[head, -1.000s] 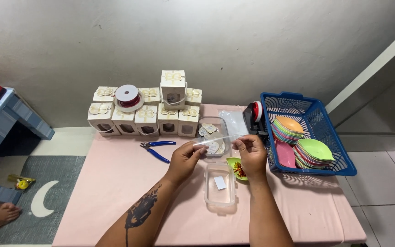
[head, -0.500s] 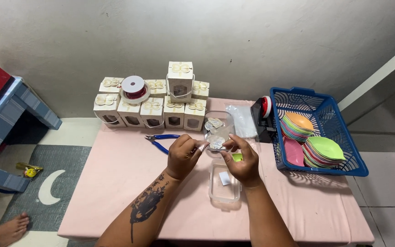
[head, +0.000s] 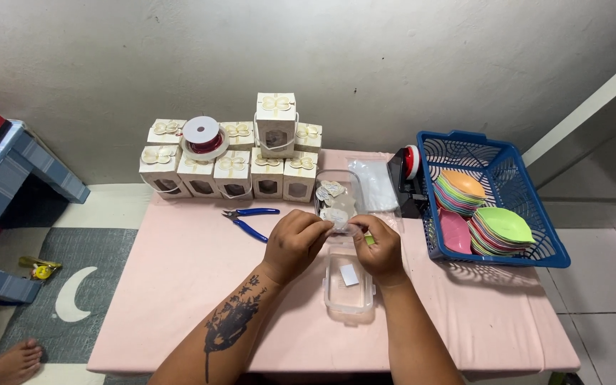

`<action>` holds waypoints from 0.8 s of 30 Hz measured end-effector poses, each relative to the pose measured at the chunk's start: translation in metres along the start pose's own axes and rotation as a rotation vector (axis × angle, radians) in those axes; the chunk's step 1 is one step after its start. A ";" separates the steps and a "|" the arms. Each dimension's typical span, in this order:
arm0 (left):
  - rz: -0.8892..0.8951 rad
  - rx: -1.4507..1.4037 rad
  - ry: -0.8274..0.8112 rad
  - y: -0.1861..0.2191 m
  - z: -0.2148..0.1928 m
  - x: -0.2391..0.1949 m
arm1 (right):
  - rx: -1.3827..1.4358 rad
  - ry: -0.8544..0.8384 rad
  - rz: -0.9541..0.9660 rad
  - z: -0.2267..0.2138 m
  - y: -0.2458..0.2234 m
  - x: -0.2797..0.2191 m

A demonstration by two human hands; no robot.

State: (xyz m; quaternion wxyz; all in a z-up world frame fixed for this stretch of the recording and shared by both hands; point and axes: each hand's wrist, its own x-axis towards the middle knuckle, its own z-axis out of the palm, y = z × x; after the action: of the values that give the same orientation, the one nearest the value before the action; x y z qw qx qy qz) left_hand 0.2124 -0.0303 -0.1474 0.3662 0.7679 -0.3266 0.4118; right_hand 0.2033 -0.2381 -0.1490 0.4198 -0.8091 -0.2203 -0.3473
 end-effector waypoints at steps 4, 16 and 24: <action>-0.031 -0.012 0.016 -0.006 0.005 -0.007 | 0.005 0.040 0.021 0.002 0.005 -0.003; -0.121 -0.008 0.115 -0.006 0.003 -0.004 | -0.166 -0.025 -0.519 0.008 -0.039 0.012; -0.055 0.052 0.106 0.000 -0.002 0.001 | -0.261 -0.051 -0.488 0.009 -0.035 0.015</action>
State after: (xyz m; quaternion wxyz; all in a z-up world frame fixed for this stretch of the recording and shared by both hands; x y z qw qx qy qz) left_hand 0.2123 -0.0291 -0.1457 0.3743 0.7628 -0.2747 0.4502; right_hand 0.1938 -0.2106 -0.1224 0.2102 -0.7878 -0.3728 -0.4429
